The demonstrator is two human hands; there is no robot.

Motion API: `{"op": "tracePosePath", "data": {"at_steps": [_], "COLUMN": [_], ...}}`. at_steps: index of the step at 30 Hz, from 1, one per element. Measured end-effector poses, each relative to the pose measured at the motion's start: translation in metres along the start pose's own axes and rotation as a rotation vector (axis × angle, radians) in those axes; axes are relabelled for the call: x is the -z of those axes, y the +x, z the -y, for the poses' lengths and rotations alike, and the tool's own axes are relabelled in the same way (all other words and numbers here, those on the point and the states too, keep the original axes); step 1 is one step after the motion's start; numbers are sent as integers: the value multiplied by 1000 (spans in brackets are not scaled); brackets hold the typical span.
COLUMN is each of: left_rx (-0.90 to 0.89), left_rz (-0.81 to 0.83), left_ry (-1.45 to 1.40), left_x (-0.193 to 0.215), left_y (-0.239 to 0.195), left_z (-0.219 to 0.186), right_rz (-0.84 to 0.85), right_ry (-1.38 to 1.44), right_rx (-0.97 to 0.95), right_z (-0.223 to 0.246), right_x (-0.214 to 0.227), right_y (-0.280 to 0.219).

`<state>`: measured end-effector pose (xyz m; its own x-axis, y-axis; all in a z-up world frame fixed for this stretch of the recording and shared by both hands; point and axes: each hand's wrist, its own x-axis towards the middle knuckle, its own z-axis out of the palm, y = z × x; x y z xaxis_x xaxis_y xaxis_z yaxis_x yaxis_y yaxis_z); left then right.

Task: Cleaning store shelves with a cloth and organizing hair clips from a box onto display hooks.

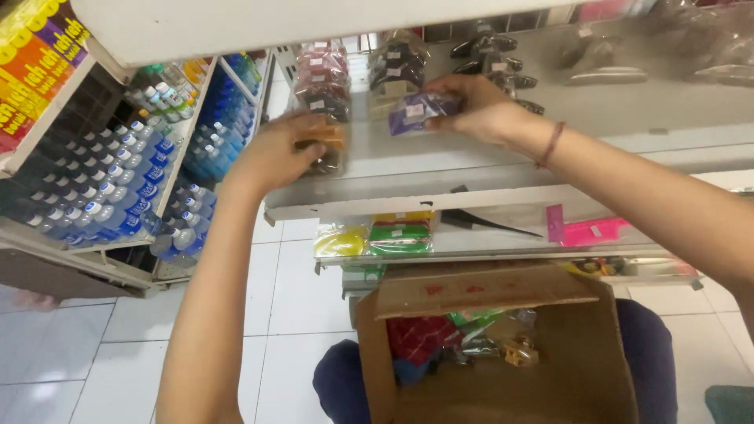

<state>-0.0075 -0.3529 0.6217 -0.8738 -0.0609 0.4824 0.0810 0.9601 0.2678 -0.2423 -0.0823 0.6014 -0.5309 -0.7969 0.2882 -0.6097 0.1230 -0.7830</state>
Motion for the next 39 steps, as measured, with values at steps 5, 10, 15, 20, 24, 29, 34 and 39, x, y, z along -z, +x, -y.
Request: {"op": "tracePosePath", "data": {"at_steps": [5,10,15,20,24,29,34,39], "left_rx": [110,129,201,140,212,189,111,-4], "left_rz": [199,215,295,163,223,296,310,265], "left_ry": [-11,-24,11,30,39,41,32,54], "left_x": [-11,-13,-4,-14,-12,-4,-6,-15], "left_y": [-2,-6,-7,0,6,4,0,-4], "left_z": [4,5,-4,12,10,5,11,21], "right_rz": [63,104,82,59,47,54,35,14], "right_ry": [-353,-429,-477,-499,-488,-419,-431,-463], "right_rx": [-65,0,78,67,132,180,221,223], "right_z": [0,3,7,13,16,20,13,12], "right_x": [-13,-22,-28,-32,-34,-31,-34,-37], "right_y": [1,4,10,11,7,2,4,5]}}
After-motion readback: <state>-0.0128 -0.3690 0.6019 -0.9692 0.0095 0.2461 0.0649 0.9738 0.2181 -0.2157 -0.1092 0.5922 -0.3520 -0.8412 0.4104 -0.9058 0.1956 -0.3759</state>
